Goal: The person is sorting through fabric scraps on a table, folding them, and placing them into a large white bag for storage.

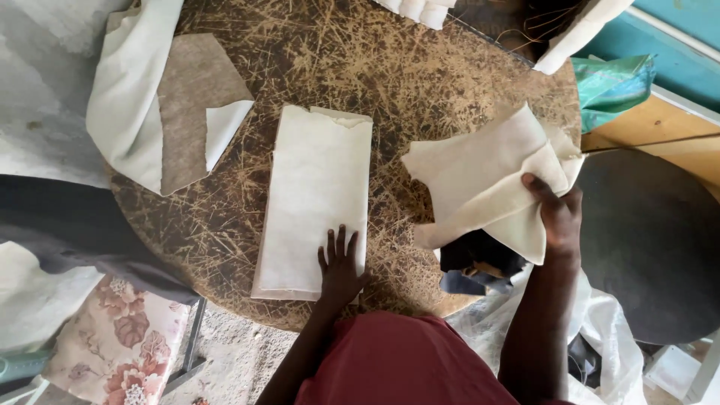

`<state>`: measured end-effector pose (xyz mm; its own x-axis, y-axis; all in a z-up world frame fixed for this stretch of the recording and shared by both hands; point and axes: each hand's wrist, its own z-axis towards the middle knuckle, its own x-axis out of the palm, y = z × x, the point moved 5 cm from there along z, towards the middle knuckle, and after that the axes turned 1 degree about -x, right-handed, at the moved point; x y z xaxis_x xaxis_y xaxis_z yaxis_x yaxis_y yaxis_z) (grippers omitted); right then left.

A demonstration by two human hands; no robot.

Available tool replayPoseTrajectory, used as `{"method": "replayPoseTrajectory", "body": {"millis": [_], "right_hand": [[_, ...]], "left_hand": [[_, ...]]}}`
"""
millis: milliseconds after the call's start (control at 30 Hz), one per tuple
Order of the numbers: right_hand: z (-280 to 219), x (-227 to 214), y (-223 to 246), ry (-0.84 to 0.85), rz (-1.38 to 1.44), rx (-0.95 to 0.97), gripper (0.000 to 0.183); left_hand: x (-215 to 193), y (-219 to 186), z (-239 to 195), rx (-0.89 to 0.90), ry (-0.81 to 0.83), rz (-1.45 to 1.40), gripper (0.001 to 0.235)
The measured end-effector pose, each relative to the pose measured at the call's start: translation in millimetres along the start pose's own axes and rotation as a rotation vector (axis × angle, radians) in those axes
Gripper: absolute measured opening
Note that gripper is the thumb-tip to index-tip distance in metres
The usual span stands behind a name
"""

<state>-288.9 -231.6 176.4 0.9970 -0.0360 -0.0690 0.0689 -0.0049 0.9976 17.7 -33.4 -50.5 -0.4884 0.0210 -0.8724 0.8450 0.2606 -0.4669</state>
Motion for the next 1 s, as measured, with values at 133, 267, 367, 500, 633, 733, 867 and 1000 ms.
{"method": "replayPoseTrajectory", "body": {"millis": [133,267,367,500,633,733,867,1000], "right_hand": [[0,-33,-4,-0.040,-0.038,-0.009,0.018],[13,-80,28,-0.065,-0.171,-0.174,0.018],[11,-97,72,-0.015,-0.299,-0.412,0.019],[1,-62,131,0.096,-0.575,-0.609,0.010],[-15,29,149,0.226,-0.847,-0.829,0.042],[-8,98,75,0.495,-0.851,-0.720,0.048],[-9,107,-136,0.605,-0.985,-0.535,0.032],[-34,99,-232,0.522,-0.818,-0.195,0.032]], "left_hand": [[-5,-9,-1,-0.062,0.135,0.134,0.095],[6,1,4,-0.056,0.178,0.092,0.104],[8,3,7,-0.070,0.159,0.069,0.102],[4,5,8,-0.103,0.171,-0.019,0.093],[0,8,7,-0.128,0.168,-0.104,0.081],[3,13,5,-0.102,0.160,-0.170,0.077],[4,18,-4,-0.184,0.189,-0.272,0.072],[-1,21,-21,-0.243,0.192,-0.438,0.066]]}}
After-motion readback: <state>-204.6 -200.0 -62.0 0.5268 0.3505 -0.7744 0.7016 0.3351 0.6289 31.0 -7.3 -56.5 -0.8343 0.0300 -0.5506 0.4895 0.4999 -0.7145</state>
